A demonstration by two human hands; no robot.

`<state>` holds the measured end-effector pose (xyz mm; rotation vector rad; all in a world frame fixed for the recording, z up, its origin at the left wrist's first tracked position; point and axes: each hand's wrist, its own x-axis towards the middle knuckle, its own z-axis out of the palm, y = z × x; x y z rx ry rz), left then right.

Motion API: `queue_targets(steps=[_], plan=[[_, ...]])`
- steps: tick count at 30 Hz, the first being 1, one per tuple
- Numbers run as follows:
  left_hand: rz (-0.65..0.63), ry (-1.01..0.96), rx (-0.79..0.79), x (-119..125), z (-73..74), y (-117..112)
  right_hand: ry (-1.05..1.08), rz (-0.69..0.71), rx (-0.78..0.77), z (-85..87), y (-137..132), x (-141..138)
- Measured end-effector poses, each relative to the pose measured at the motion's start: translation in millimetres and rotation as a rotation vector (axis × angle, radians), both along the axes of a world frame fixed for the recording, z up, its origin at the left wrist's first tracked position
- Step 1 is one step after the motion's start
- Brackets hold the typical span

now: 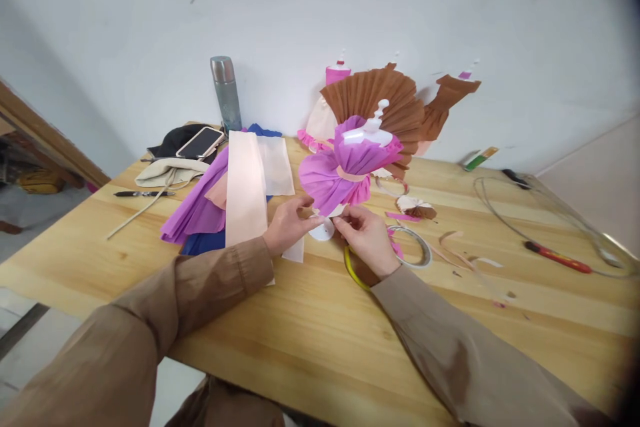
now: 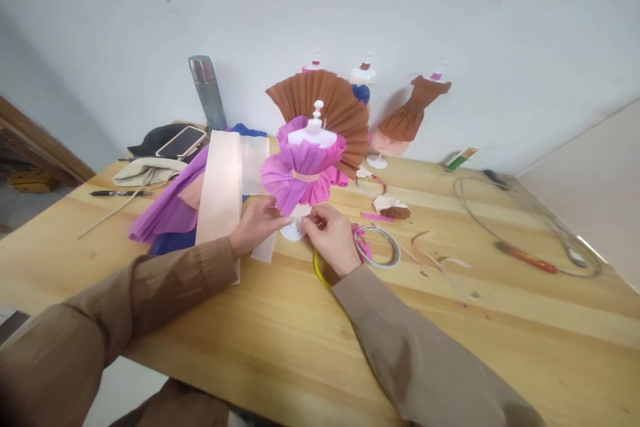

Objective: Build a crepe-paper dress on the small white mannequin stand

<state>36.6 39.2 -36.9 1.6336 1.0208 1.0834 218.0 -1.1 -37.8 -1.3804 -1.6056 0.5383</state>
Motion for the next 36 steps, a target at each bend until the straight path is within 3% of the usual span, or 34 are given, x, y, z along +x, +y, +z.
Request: queue_targets(steps=[6,16,20,25,30,36], plan=[[-0.163,0.075,-0.027,5,-0.3,4,0.016,-0.056,-0.018,5.3,-1,-3],[-0.106,0.308,0.13,6,4.7,2,0.065,-0.032,0.006,0.5,4,-6],[-0.077,0.267,0.108,8,-1.1,5,0.034,-0.004,0.025,-0.8,4,-4],[-0.161,0.17,0.059,7,-6.8,8,0.021,0.016,0.057,1.6,1,0],[-0.253,0.03,-0.017,4,5.9,-5,0.049,0.05,0.051,8.4,-6,-6],[-0.328,0.049,-0.157,1,16.2,-23,0.099,0.092,-0.04,17.6,-18,-13]])
